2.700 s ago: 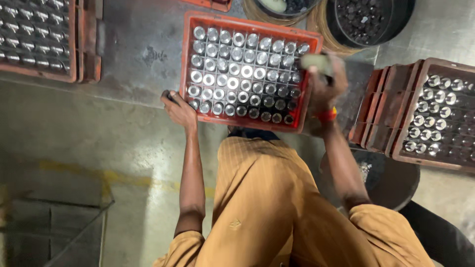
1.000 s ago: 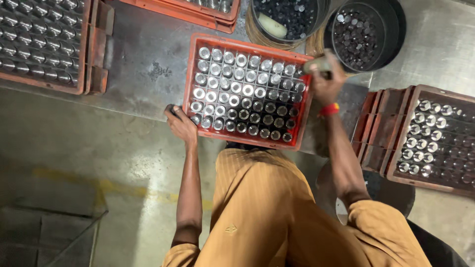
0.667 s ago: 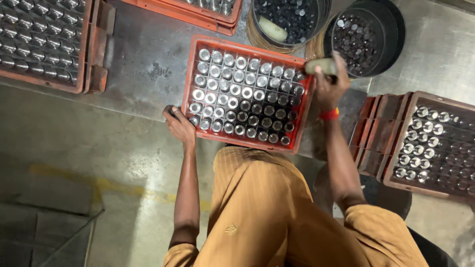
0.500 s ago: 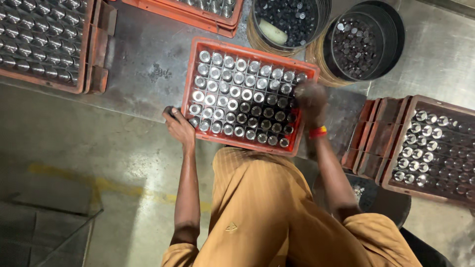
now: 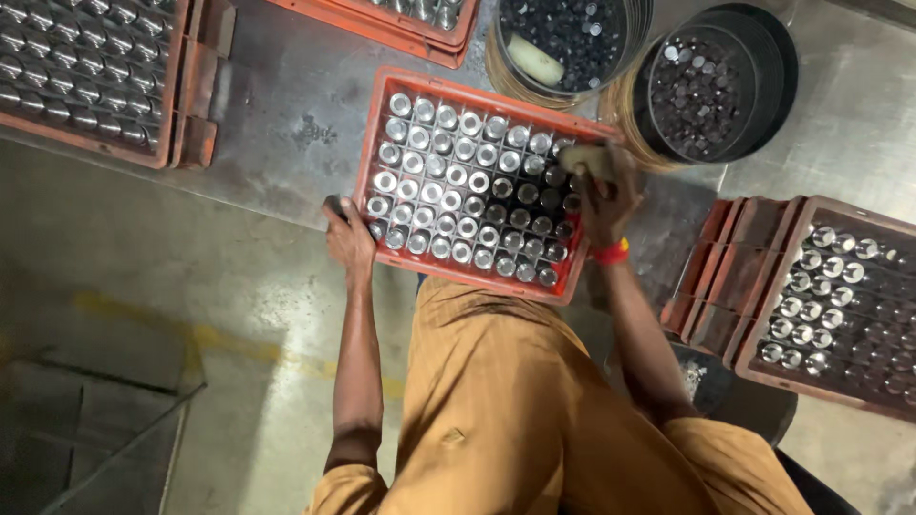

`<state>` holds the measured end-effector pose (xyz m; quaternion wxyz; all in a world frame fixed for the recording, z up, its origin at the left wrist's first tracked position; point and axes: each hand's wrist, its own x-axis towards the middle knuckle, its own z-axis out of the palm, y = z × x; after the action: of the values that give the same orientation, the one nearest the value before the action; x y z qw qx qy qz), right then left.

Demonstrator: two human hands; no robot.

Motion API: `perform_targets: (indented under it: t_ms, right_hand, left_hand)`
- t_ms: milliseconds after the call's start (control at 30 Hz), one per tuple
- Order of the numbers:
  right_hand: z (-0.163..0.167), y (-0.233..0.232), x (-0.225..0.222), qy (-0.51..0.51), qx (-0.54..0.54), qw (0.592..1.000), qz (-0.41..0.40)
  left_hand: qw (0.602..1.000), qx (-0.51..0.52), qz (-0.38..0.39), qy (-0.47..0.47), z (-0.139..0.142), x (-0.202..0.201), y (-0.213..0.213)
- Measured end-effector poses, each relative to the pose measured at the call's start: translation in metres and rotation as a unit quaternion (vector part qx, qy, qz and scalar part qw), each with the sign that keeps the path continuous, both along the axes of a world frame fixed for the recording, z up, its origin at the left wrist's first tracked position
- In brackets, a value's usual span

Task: The person arranges metal candle cups into a compartment tray on a work table, pressing each cup into place by hand. They then take a white cylindrical object and press it into the cups one at a time, and reach into buckets of dark parts beside the tray.

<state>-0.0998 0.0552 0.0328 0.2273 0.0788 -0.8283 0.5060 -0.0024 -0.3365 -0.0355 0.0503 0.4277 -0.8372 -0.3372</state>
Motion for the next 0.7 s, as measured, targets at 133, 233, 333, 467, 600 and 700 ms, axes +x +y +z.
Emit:
perform_targets:
  t_ms: [133,233,333,467,600,700]
  right_hand:
    - [0.002,-0.028,-0.004,0.077,0.145,0.986,0.012]
    - [-0.006,-0.038,-0.012,-0.031,0.139,0.986,0.088]
    - [-0.011,-0.036,-0.020,-0.053,0.020,0.998,-0.007]
    - [-0.007,-0.050,-0.035,0.063,0.227,0.972,0.009]
    - [0.015,-0.074,-0.036,-0.002,0.196,0.976,-0.094]
    - [0.022,-0.098,-0.037,0.076,-0.004,0.991,-0.106]
  left_hand:
    - [0.997,0.031,-0.036,-0.053,0.008,-0.003,-0.011]
    - [0.995,0.052,-0.058,-0.064,0.011,-0.008,-0.019]
    - [0.992,0.073,-0.077,-0.061,0.012,-0.006,-0.024]
    - [0.987,0.106,-0.111,-0.042,0.013,-0.014,-0.039]
    - [0.982,0.059,-0.176,0.038,0.014,-0.031,-0.048]
    - [0.966,0.038,-0.230,0.115,0.008,-0.059,-0.041]
